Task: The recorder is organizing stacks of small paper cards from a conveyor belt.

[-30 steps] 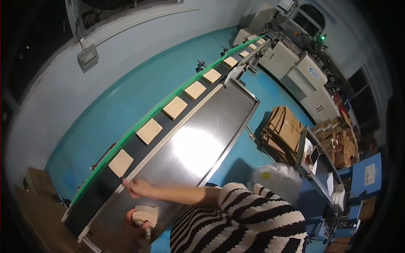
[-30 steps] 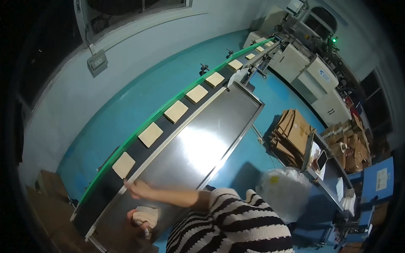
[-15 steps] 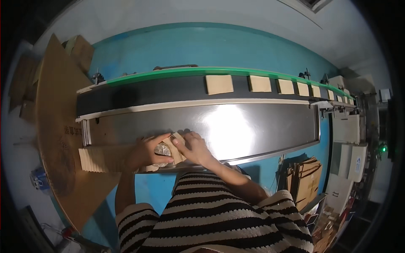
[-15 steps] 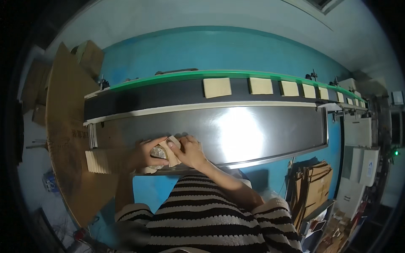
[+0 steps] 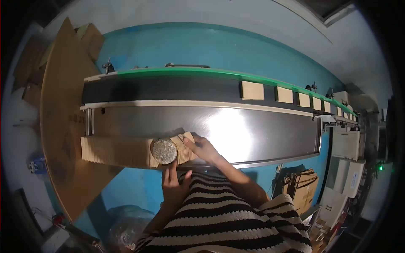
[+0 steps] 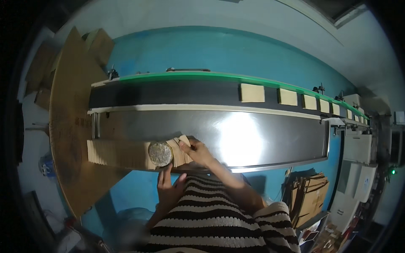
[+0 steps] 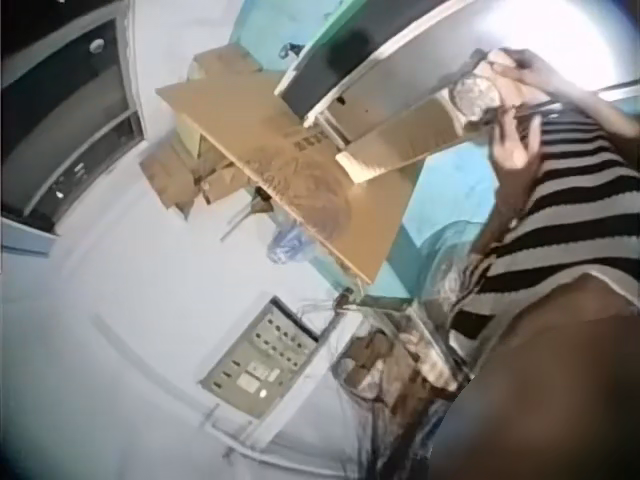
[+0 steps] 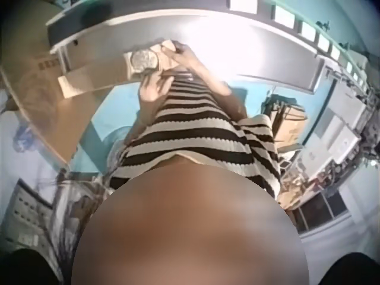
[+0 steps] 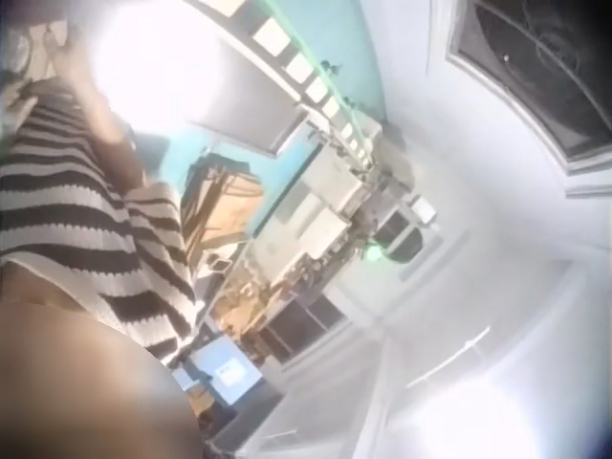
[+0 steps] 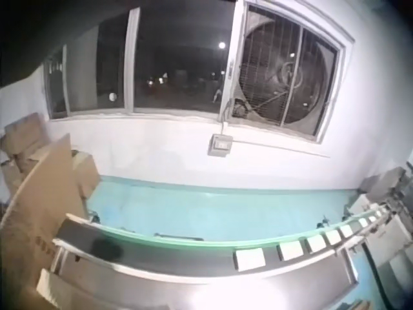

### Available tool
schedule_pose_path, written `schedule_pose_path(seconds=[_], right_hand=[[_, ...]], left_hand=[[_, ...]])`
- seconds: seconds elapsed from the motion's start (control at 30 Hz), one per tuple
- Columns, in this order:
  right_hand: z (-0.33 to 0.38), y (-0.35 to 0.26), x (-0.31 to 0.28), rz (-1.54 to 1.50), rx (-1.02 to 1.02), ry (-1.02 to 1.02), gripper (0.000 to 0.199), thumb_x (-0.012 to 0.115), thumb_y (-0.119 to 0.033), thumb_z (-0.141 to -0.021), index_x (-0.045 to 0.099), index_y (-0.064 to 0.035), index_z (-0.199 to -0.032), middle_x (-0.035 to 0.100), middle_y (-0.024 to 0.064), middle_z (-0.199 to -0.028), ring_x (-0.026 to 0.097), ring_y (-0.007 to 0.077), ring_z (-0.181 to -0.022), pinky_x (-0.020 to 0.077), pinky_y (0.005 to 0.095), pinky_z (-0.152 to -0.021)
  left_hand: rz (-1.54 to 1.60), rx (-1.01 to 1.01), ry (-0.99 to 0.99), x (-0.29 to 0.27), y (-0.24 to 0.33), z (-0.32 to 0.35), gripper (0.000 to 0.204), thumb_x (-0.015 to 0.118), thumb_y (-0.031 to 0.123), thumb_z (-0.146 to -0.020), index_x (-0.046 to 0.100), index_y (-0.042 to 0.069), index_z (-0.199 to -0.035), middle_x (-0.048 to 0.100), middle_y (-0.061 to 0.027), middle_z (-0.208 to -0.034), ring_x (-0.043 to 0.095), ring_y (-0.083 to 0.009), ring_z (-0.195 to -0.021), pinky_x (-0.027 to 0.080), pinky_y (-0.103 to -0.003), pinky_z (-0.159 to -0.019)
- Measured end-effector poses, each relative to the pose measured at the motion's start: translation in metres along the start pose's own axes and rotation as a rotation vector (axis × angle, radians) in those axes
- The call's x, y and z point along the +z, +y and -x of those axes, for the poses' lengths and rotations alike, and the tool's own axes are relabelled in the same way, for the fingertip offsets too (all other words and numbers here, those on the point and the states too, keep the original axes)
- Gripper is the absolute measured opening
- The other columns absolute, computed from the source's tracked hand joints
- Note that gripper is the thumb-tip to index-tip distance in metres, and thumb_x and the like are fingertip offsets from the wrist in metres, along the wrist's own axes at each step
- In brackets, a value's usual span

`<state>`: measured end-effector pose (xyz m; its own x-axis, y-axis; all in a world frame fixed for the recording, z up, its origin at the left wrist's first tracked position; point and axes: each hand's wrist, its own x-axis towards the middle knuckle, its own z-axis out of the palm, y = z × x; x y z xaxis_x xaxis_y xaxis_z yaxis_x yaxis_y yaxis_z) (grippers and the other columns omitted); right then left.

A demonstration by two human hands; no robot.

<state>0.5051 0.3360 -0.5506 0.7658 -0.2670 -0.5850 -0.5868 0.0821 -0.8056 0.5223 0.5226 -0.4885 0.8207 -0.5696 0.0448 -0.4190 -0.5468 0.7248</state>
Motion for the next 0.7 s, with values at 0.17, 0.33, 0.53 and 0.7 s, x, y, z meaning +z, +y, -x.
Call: schedule_pose_path(seconds=[0.17, 0.33, 0.53, 0.7], right_hand=[[-0.014, 0.005, -0.003, 0.078, -0.021, -0.088, 0.049, 0.059, -0.041, -0.098, 0.060, -0.0037, -0.129, 0.070, 0.0185, -0.109, 0.066, 0.0308, -0.102, 0.0500, 0.0367, -0.092], [-0.033, 0.020, -0.023, 0.474, -0.254, -0.069, 0.044, 0.064, -0.027, -0.090, 0.059, 0.0002, -0.124, 0.068, 0.0235, -0.108, 0.064, 0.0400, -0.105, 0.0505, 0.0439, -0.093], [-0.055, 0.024, -0.058, 0.441, -0.253, -0.017, 0.045, 0.071, -0.021, -0.086, 0.059, 0.0012, -0.123, 0.069, 0.0216, -0.103, 0.069, 0.0330, -0.095, 0.0532, 0.0380, -0.083], [-0.102, 0.041, -0.105, -0.585, -0.189, 0.554, 0.022, 0.064, -0.014, -0.095, 0.056, -0.0007, -0.110, 0.067, 0.0110, -0.097, 0.065, 0.0184, -0.086, 0.0519, 0.0303, -0.075]], left_hand=[[0.387, -0.439, -0.025, 0.046, -0.017, -0.010, 0.056, 0.070, 0.027, -0.091, 0.052, -0.007, -0.132, 0.062, -0.0275, -0.114, 0.064, -0.0420, -0.102, 0.051, -0.045, -0.089], [0.150, -0.180, 0.065, 0.081, -0.028, -0.038, 0.063, 0.074, 0.020, -0.083, 0.046, -0.009, -0.132, 0.058, -0.0286, -0.119, 0.059, -0.0438, -0.107, 0.048, -0.049, -0.092], [0.188, -0.223, -0.069, 0.130, -0.047, -0.084, 0.051, 0.060, 0.003, -0.084, 0.044, -0.003, -0.132, 0.056, -0.0298, -0.119, 0.055, -0.0471, -0.108, 0.045, -0.051, -0.092], [-0.338, 0.445, 0.173, 0.156, -0.056, -0.203, 0.055, 0.066, 0.004, -0.079, 0.057, 0.009, -0.132, 0.056, -0.0108, -0.134, 0.049, -0.0275, -0.130, 0.032, -0.049, -0.107]])
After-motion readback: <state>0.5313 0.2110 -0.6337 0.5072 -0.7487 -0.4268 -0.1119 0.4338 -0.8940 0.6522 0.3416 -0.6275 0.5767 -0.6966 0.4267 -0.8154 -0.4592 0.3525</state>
